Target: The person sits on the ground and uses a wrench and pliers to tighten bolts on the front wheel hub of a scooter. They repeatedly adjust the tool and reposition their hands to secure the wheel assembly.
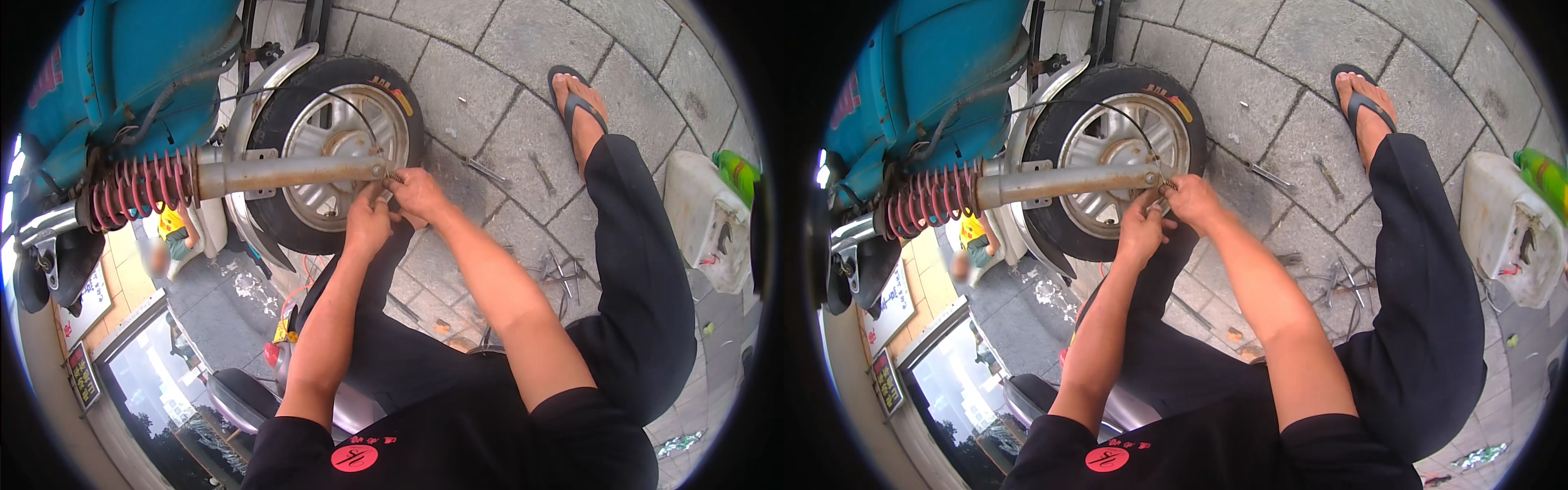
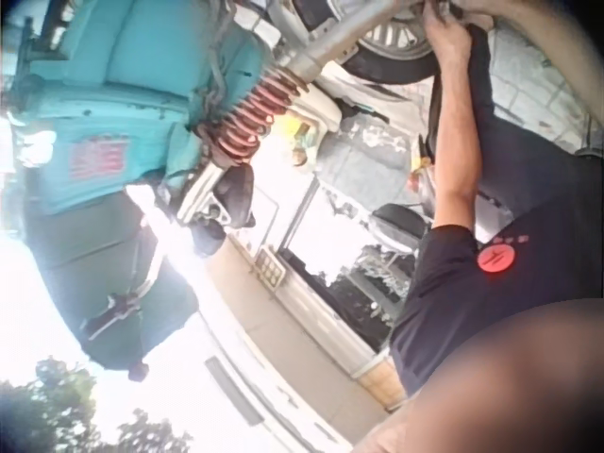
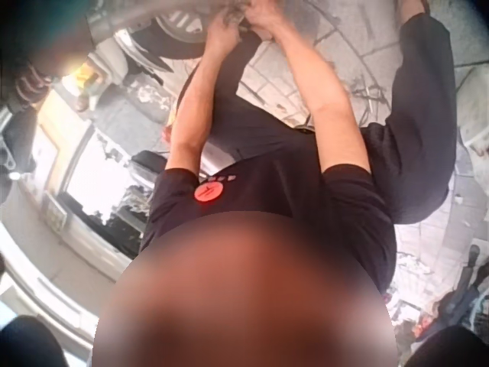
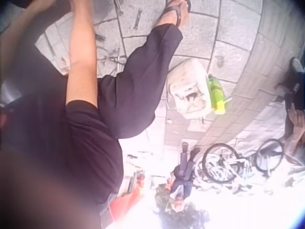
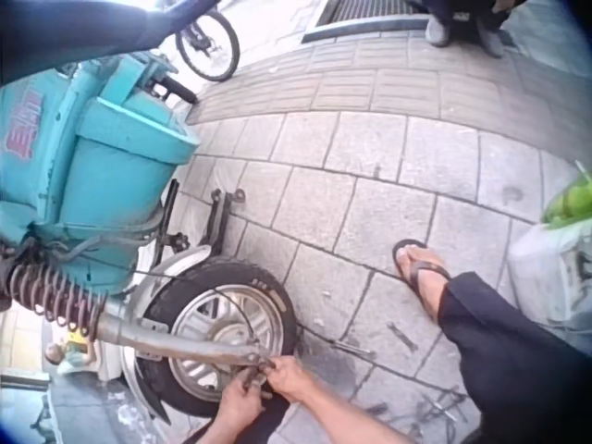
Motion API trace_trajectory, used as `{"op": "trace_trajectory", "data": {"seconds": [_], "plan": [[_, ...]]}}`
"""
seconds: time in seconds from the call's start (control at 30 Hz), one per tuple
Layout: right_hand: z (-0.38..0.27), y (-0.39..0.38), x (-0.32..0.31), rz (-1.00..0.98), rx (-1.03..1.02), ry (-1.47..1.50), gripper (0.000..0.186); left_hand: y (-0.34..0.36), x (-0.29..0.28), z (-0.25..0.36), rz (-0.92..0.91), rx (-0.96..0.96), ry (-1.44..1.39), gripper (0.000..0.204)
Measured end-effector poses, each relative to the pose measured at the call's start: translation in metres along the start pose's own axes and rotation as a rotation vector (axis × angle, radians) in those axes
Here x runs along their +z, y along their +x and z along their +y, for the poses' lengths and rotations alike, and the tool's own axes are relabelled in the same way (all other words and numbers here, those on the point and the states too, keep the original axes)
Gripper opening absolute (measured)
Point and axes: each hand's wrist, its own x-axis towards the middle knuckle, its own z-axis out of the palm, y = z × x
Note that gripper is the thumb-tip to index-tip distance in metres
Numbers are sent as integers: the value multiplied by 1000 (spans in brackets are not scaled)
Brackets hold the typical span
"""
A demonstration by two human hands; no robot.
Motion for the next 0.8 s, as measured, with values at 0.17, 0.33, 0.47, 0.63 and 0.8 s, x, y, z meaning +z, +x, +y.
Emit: {"op": "trace_trajectory", "data": {"seconds": [0.17,0.33,0.47,0.63,0.8], "plan": [[11,17,-6,-70,41,149,32,6,2,8,-27,-147,28,43],[-2,9,-31,-186,204,347,38,16,8,-15,-58,-216,-369,40],[8,3,-40,-206,221,413,44,31,13,-22,-95,-283,-652,44],[26,-6,-61,-192,387,448,45,36,18,-24,-100,-271,-689,47],[58,-21,-44,-323,296,325,29,40,17,-28,-97,-250,-702,46]]}}
